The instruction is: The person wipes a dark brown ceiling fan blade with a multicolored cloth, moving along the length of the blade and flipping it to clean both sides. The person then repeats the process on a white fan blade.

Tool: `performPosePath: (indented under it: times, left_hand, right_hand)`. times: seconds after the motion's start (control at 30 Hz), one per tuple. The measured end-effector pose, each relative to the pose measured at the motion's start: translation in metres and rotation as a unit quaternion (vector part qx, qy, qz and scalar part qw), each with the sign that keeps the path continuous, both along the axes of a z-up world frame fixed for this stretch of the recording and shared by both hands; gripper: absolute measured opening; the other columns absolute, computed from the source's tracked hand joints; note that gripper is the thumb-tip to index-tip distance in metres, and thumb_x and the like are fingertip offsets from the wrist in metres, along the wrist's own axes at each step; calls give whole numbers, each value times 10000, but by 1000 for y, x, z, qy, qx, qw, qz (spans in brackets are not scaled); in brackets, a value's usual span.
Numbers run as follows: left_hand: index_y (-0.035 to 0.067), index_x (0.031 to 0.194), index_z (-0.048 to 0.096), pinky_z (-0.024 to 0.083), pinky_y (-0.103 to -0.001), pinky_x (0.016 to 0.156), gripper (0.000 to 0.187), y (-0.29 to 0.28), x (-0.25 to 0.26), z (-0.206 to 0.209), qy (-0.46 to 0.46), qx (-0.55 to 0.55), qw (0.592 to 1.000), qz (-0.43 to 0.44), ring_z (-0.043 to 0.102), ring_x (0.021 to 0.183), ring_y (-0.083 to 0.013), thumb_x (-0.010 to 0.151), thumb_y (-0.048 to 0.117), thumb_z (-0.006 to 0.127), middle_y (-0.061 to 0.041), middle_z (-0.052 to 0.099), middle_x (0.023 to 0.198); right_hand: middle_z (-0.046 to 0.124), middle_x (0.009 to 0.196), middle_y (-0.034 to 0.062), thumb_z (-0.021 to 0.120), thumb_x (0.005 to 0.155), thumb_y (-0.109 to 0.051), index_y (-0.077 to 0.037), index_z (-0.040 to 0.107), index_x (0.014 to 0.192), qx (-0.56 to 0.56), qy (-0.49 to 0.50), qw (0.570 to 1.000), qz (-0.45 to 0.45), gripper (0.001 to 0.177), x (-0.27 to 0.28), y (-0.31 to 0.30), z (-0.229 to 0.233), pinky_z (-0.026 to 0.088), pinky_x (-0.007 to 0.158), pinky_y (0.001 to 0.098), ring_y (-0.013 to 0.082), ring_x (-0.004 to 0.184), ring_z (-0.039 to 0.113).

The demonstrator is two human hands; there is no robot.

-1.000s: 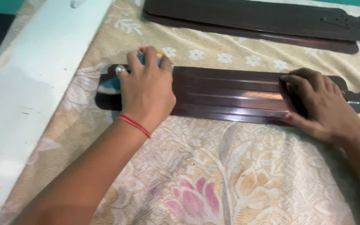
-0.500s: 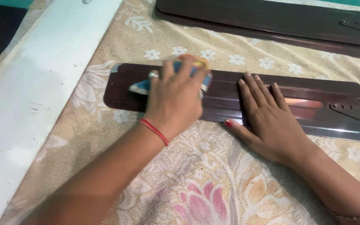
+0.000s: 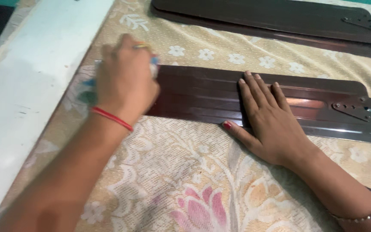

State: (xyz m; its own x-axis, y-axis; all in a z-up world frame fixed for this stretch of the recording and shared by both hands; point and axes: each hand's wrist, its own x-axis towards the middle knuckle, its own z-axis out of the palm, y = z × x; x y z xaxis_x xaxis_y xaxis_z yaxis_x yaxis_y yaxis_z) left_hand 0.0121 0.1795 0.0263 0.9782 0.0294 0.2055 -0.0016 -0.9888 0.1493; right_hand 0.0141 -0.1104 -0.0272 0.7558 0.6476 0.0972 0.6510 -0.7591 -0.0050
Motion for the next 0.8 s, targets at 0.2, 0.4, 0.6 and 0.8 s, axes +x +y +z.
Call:
performPosePath:
  times: [0.2, 0.4, 0.6, 0.8]
  left_hand:
    - [92, 1355, 618, 505, -609, 944, 581, -82, -32, -15, 14, -131, 967, -220, 486, 1228, -447, 783, 95, 720, -212, 472, 1407]
    - [-71, 1340, 539, 419, -692, 1022, 527, -90, -36, -31, -12, 13, 980, -199, 452, 1255, -456, 828, 52, 564, -236, 406, 1412]
    - [-80, 1307, 555, 449, -649, 974, 409, -64, -30, -24, 35, 15, 989, -142, 472, 1190, -416, 948, 116, 559, -205, 459, 1346]
    - [-20, 1344, 556, 451, -637, 973, 570, -19, -30, -1, 70, 22, 995, -73, 423, 1245, -471, 802, 110, 676, -241, 450, 1399]
  right_hand:
    - [202, 1630, 262, 273, 969, -660, 91, 207, 1545, 3, -15, 1000, 13, 949, 1, -1, 1, 60, 1227, 498, 341, 1540, 120]
    - [187, 1647, 265, 240, 984, -661, 111, 198, 1541, 0, -7, 1000, 19, 953, 0, -4, -1, 57, 1238, 493, 338, 1550, 108]
    - [179, 1653, 245, 226, 981, -678, 96, 185, 1555, -3, 10, 1000, 3, 965, -1, -1, 1, 52, 1237, 491, 324, 1551, 96]
    - [176, 1655, 251, 224, 980, -678, 90, 178, 1562, 7, 8, 1000, 5, 965, -1, -1, 2, 60, 1236, 503, 332, 1551, 101]
